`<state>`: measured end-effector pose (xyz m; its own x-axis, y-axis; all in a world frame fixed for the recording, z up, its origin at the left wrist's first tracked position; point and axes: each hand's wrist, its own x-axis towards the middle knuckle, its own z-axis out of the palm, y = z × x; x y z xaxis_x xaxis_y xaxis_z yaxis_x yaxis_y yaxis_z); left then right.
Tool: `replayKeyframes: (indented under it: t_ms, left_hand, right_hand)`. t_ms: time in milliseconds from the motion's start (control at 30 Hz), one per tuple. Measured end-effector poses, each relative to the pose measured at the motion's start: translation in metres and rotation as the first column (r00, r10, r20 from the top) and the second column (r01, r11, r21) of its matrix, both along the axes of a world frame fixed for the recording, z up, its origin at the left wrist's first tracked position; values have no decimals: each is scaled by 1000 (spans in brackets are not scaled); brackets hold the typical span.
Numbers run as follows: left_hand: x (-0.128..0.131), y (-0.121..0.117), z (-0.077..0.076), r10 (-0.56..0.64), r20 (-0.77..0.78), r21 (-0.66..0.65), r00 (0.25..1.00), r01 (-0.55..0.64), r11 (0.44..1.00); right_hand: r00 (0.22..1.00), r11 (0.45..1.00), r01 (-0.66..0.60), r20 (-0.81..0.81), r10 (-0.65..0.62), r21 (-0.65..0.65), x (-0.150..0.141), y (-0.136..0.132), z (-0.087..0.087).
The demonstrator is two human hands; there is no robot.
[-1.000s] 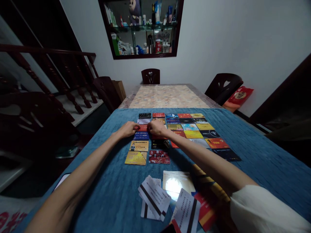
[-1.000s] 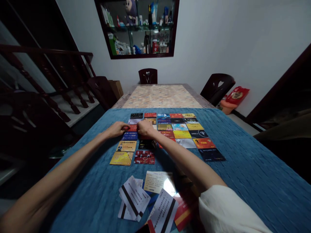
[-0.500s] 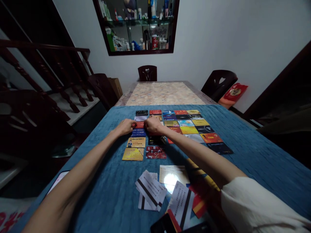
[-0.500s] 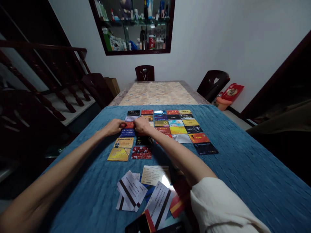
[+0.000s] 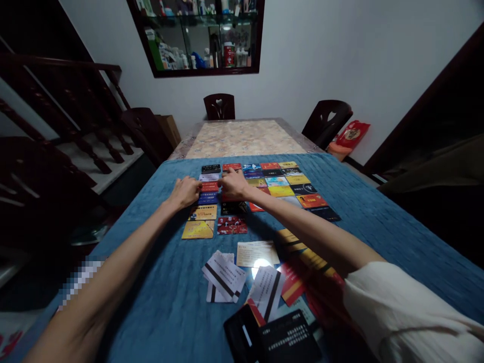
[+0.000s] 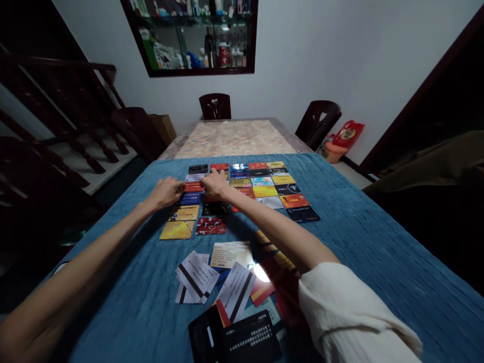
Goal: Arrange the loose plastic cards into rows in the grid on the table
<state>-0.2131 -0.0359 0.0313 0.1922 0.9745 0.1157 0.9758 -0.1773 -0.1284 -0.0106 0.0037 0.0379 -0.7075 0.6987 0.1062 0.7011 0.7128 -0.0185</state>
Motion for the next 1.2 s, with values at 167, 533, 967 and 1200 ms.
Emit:
replayKeyframes:
  t_ms: [167, 533, 967, 1200]
  left_hand:
    - [20, -16, 7, -45, 3, 33, 999, 45, 998]
    - [60, -63, 7, -210, 40, 63, 977, 208, 976]
    - [106, -119, -6, -479, 21, 138, 878, 472, 871]
    - [121, -144, -17, -588, 29, 157, 808, 577, 801]
  right_hand:
    - [999, 998, -38, -16, 39, 56, 17, -13, 2]
    - [994, 989, -77, -73, 86, 123, 67, -44, -4]
    - [929, 931, -235, -218, 299, 278, 128, -90, -31]
    - [897, 910, -313, -230, 377, 272, 148, -120, -40]
